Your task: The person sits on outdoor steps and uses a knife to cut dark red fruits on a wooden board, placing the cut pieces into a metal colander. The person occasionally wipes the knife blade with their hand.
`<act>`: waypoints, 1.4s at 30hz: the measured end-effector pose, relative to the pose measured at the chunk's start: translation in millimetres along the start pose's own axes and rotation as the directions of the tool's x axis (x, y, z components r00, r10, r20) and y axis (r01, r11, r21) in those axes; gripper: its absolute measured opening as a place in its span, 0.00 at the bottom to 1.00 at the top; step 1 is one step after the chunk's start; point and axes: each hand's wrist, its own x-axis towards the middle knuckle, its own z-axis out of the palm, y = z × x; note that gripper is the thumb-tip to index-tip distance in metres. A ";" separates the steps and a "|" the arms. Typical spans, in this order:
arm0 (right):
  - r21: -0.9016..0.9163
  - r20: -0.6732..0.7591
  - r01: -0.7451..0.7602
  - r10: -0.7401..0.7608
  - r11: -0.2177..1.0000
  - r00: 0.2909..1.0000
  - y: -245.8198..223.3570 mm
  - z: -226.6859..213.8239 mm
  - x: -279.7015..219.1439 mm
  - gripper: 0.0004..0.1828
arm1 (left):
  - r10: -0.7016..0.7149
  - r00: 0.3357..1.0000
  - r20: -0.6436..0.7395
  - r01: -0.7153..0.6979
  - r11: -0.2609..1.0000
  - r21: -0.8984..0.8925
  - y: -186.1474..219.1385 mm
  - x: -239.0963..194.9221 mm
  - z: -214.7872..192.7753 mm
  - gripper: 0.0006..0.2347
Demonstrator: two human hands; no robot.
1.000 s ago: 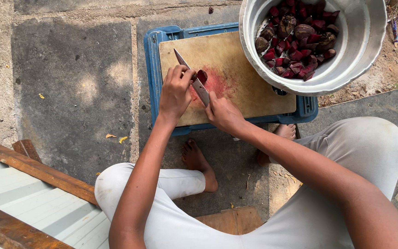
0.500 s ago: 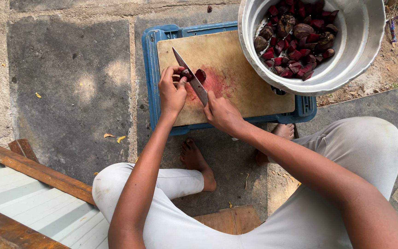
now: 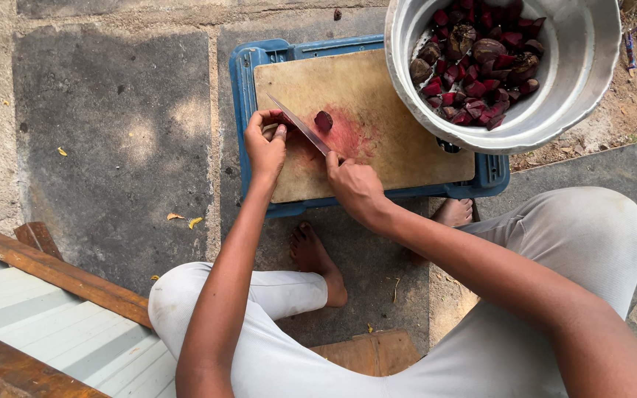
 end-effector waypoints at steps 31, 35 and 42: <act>0.224 0.052 -0.038 0.027 0.974 0.998 5.1 -12.6 -2.5 0.19 | -0.157 0.979 0.133 0.170 0.981 -0.092 14.1 2.6 -3.6 0.17; 0.324 0.035 -0.060 0.051 0.944 0.998 6.7 -18.6 -0.2 0.14 | -0.148 0.979 0.140 0.158 0.986 -0.059 22.4 0.9 -2.5 0.17; 0.880 0.169 -0.159 0.018 0.447 0.986 31.5 -25.6 -6.5 0.04 | 0.203 0.967 0.153 -0.253 0.711 0.656 47.4 -4.6 8.0 0.19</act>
